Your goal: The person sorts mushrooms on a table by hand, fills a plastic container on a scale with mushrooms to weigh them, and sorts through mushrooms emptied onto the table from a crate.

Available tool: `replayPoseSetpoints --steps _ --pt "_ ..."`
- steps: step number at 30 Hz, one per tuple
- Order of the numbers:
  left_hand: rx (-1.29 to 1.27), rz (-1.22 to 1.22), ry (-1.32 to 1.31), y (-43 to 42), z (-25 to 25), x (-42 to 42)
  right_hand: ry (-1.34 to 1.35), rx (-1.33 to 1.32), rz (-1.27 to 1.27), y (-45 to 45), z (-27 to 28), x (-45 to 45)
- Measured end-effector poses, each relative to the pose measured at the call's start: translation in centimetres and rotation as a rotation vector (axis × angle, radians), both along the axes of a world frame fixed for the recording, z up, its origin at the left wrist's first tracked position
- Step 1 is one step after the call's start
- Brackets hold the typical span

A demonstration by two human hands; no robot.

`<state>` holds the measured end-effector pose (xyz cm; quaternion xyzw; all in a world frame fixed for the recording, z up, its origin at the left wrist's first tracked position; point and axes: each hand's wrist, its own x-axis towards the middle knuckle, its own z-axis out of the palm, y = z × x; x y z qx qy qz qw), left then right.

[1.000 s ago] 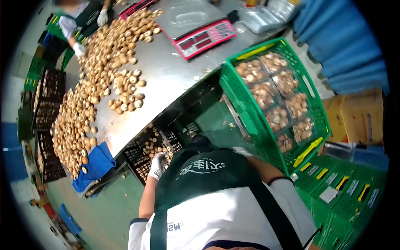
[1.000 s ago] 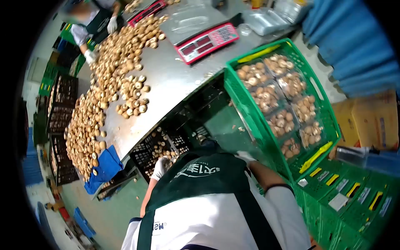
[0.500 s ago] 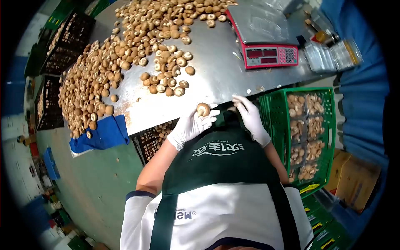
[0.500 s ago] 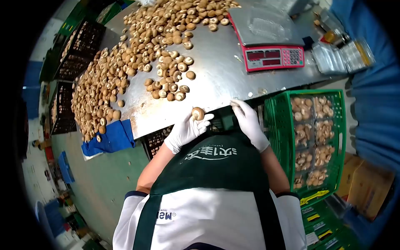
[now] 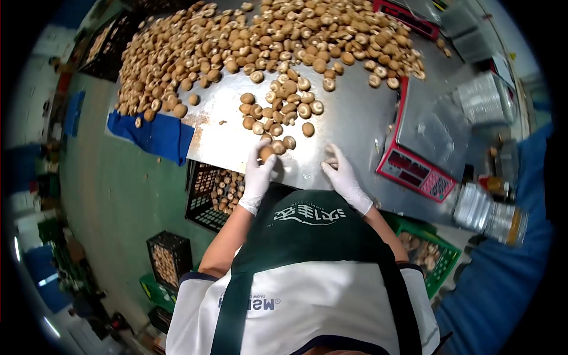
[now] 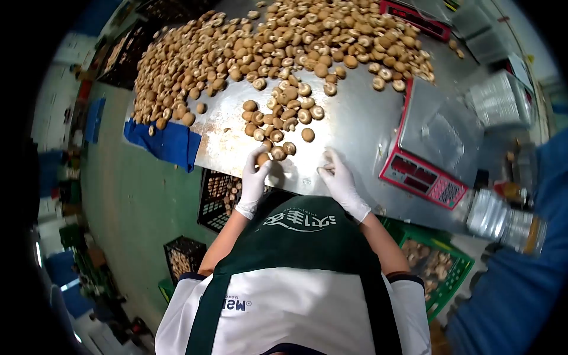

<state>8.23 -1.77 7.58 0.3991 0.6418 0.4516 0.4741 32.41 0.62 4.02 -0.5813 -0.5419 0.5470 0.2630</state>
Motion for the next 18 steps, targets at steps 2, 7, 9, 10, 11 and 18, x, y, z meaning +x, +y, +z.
replayPoseSetpoints --steps 2,7,9,10,11,18 --pt "0.119 0.134 0.282 -0.1 -2.4 -1.4 -0.063 -0.025 -0.018 1.7 -0.6 -0.1" --pt "0.088 -0.024 0.673 -0.8 -7.3 -2.4 -0.208 0.227 0.034 6.3 -1.8 -2.9" --pt "0.081 -0.072 0.728 1.0 -5.8 -1.7 -0.279 0.335 0.082 8.2 -2.3 -4.3" --pt "0.071 -0.077 0.728 2.0 -5.1 -1.6 -0.321 0.302 0.119 9.3 -1.6 -5.1" --pt "0.096 -0.059 0.722 3.4 -5.3 -1.8 -0.361 0.267 0.158 10.4 -0.2 -6.1" --pt "0.146 -0.218 0.834 7.4 -6.4 -3.6 -0.371 0.253 0.466 15.2 1.0 -7.7"
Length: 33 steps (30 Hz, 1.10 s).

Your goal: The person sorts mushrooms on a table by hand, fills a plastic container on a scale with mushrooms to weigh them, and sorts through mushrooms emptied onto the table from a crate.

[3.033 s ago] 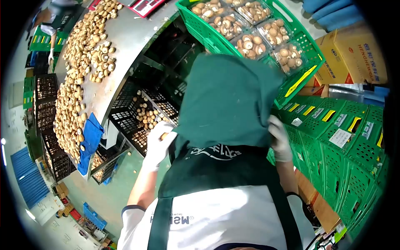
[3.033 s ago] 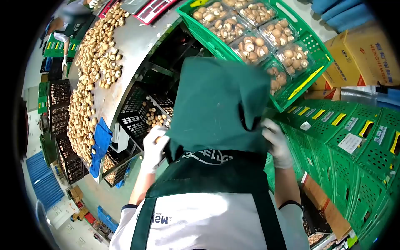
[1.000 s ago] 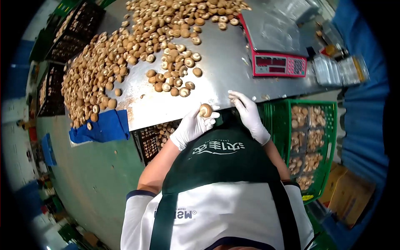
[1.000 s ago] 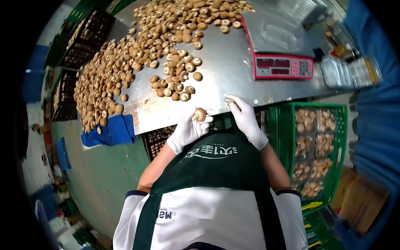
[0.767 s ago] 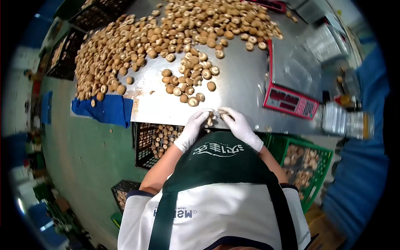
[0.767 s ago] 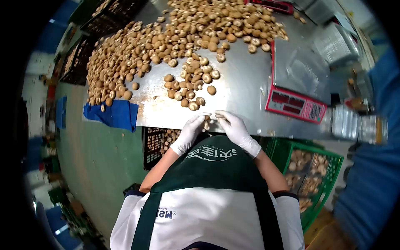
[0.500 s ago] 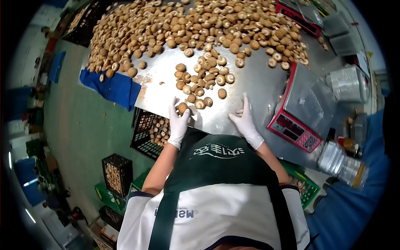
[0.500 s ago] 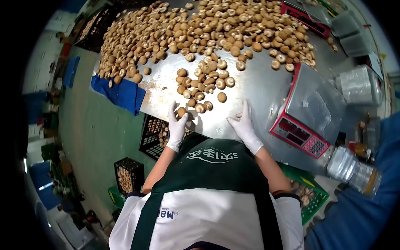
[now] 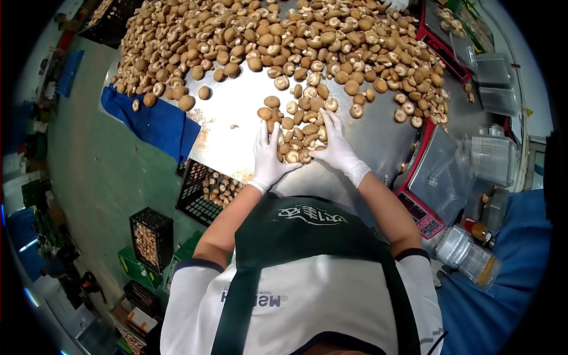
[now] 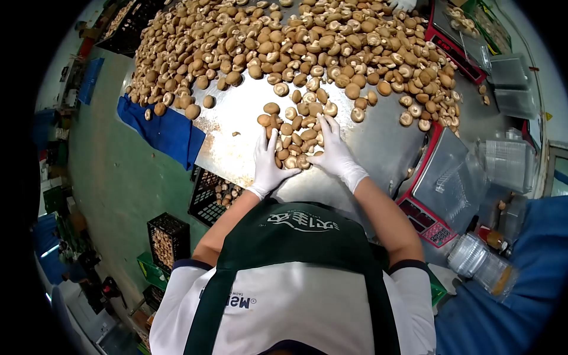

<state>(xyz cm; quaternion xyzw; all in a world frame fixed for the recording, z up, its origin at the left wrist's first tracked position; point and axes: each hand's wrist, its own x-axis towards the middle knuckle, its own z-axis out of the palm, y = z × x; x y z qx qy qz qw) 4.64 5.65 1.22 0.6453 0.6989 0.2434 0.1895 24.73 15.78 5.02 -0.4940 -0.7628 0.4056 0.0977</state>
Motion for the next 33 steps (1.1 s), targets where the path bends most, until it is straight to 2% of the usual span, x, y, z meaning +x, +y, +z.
replayPoseSetpoints --steps 3,6,9,11,18,20,23,26,29,33 --pt "0.012 -0.068 -0.089 0.2 -0.1 -0.9 0.045 -0.022 0.079 -0.2 0.4 0.3" --pt "-0.018 -0.157 -0.184 -0.1 -0.5 -1.7 0.096 -0.078 0.052 -1.2 -0.2 1.3" --pt "-0.085 -0.183 -0.206 -0.5 0.0 -2.0 -0.014 -0.020 -0.063 -2.0 0.1 2.2" --pt "-0.048 -0.157 -0.149 -1.1 -0.3 -1.9 -0.060 0.077 -0.120 -2.3 -0.8 2.8" --pt "-0.005 -0.118 -0.095 -1.1 0.0 -1.0 0.066 -0.074 -0.095 -2.0 -1.2 0.1" --pt "0.094 -0.012 -0.221 -0.8 0.1 -1.0 0.065 -0.105 -0.122 -2.3 -1.0 -0.3" --pt "0.163 0.145 -0.294 0.5 -0.2 -1.0 0.131 0.040 -0.111 -3.2 -2.0 0.0" --pt "-0.008 0.153 -0.096 3.1 1.7 -1.0 0.152 0.036 -0.146 -3.7 -2.1 0.0" --pt "-0.098 0.046 -0.035 4.3 2.8 -1.4 0.182 0.019 -0.190 -3.9 -2.4 -0.1" --pt "0.084 0.023 -0.095 3.4 1.0 -1.9 0.210 0.027 -0.219 -4.2 -2.8 -0.4"
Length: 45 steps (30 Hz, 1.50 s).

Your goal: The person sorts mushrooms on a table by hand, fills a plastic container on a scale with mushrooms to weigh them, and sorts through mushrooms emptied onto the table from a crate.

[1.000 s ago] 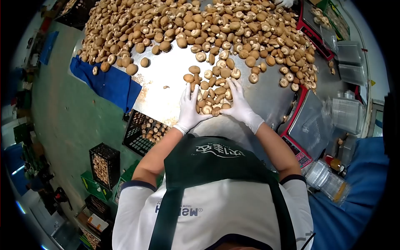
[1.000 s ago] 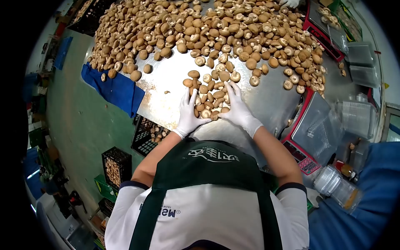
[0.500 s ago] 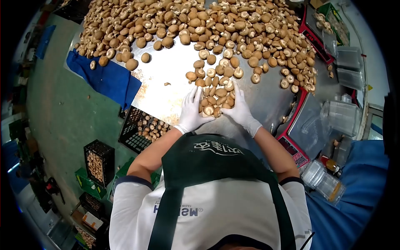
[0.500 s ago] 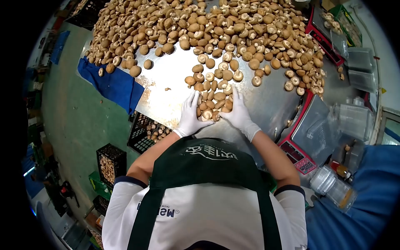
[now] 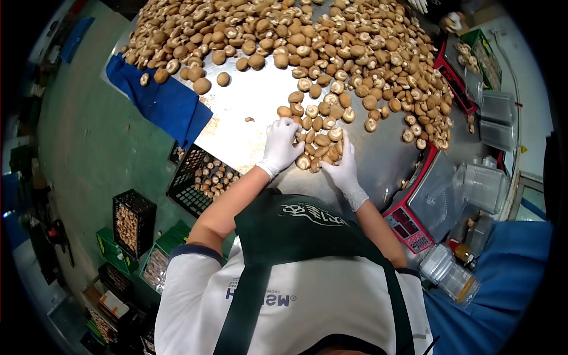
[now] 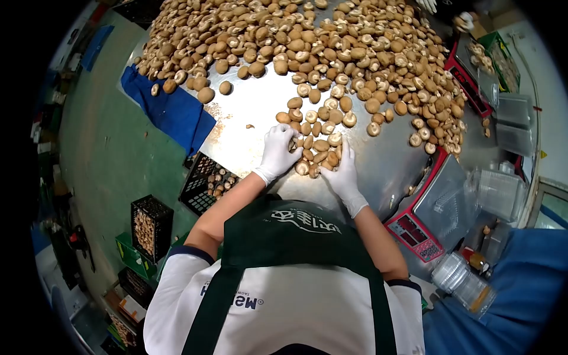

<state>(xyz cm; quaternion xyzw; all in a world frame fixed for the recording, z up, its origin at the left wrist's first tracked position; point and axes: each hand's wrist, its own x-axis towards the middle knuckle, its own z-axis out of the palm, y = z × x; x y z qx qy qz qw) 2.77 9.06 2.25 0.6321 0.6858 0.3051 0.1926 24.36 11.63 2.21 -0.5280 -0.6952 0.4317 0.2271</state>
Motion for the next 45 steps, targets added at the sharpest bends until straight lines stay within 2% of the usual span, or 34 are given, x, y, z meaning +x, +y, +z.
replayPoseSetpoints --steps 2,5,8,9,11,14,15,16,17,19,21,23,25,28,30,31,32,36,40,44,45 --pt "0.206 0.057 -0.086 -1.0 0.0 0.2 -0.054 -0.007 0.006 -0.1 0.5 -0.1" --pt "0.434 0.181 -0.247 -2.6 0.0 -0.9 -0.116 0.220 0.068 -0.1 -1.0 0.6" --pt "0.384 0.519 -0.485 -6.2 2.1 -5.2 0.025 0.046 -0.001 -0.4 -1.0 -0.2" --pt "0.414 0.640 -0.753 -7.3 1.4 -7.0 0.110 -0.025 -0.054 -0.7 -0.2 -0.8" --pt "0.511 0.881 -0.335 -9.8 1.6 -12.4 0.035 0.006 -0.007 -0.5 -0.2 -0.7" --pt "0.467 1.144 -0.305 -13.3 -0.4 -19.5 -0.058 0.058 0.039 -0.2 -1.5 -0.1" --pt "0.504 1.159 -0.443 -14.0 -2.1 -21.6 -0.095 0.078 0.039 0.0 -1.4 0.6" --pt "0.356 1.276 -0.181 -13.9 -1.1 -22.0 -0.155 0.097 0.045 0.0 -0.5 0.5" --pt "0.319 1.213 -0.047 -14.6 -2.2 -22.9 -0.209 0.110 0.054 -0.2 0.4 -0.2" --pt "0.300 0.981 -0.082 -13.6 -0.3 -20.5 -0.077 -0.028 -0.005 -0.6 1.8 -0.8" --pt "0.260 0.572 -0.087 -12.7 -0.4 -16.9 -0.071 -0.041 0.005 -0.3 -0.5 1.1" --pt "0.026 0.261 -0.360 -11.6 -0.6 -11.8 0.047 -0.175 -0.023 -0.3 -0.9 2.5" --pt "-0.032 0.046 -0.099 -9.8 -0.1 -7.7 0.127 -0.233 -0.021 -1.0 0.9 2.0" --pt "-0.148 -0.072 0.074 -6.8 -0.2 -3.2 -0.008 -0.261 -0.012 -2.0 1.9 1.9" --pt "-0.132 -0.158 0.049 -5.5 -0.4 -1.1 -0.086 -0.233 0.058 -2.8 1.9 1.8" --pt "-0.122 -0.199 0.039 -5.0 -0.6 -0.3 -0.106 -0.128 0.148 -3.3 1.7 1.6" --pt "-0.056 -0.201 0.031 -4.7 -0.8 0.2 -0.130 -0.078 0.163 -3.5 2.1 0.7" --pt "-0.074 -0.251 0.062 -3.3 -1.4 1.1 -0.194 0.078 0.222 -2.6 1.4 -1.6" --pt "-0.057 -0.235 -0.203 -2.9 -0.3 -0.1 -0.168 -0.039 0.260 -1.1 2.0 -1.8" --pt "0.000 -0.045 -0.550 -4.0 -1.2 -0.6 -0.147 -0.053 0.259 -1.4 1.8 -2.1" --pt "-0.007 -0.018 -0.554 -4.1 -1.3 -0.7 -0.139 -0.040 0.239 -1.5 1.8 -2.3"
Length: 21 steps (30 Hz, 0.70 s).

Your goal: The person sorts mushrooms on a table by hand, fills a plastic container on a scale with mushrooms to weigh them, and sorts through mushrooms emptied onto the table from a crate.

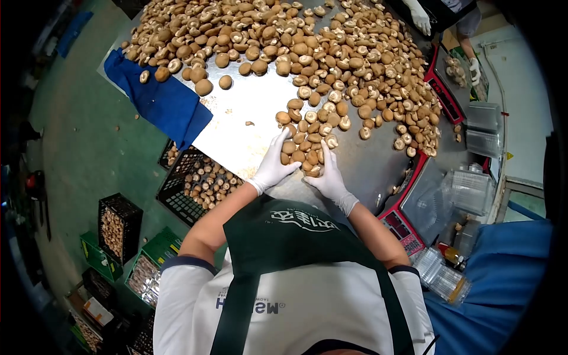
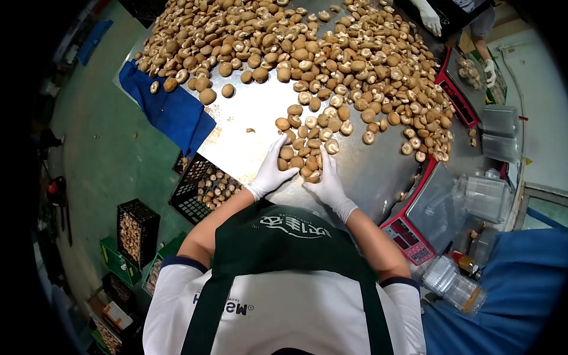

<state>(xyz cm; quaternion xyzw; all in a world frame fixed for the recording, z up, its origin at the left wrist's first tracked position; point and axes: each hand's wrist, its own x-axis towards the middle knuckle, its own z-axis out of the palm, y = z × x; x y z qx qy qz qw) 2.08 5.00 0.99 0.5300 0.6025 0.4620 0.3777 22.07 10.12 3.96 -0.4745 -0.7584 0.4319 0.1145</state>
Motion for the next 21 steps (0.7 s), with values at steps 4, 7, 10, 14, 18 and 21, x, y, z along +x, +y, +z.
replayPoseSetpoints --steps 4,7,10,14,18,21 --pt "-0.173 0.141 -0.481 -0.2 -1.5 0.7 0.018 -0.034 -0.088 -0.7 -1.1 -0.9" --pt "-0.176 0.194 -0.649 0.4 -1.3 0.7 0.025 0.012 -0.146 -1.4 -1.6 -1.4" --pt "-0.160 0.210 -0.689 0.6 -1.1 0.8 0.051 -0.028 -0.190 -1.8 -1.6 -1.4" --pt "-0.127 0.263 -0.671 1.2 -0.6 0.9 0.132 0.049 -0.163 -1.9 -2.3 -0.8" --pt "-0.124 0.357 -0.347 1.8 0.9 0.8 0.221 -0.111 -0.238 -1.9 -2.8 -0.3" --pt "0.114 0.360 0.256 3.7 -0.1 -0.4 0.239 -0.170 -0.320 -1.0 -1.0 0.0"
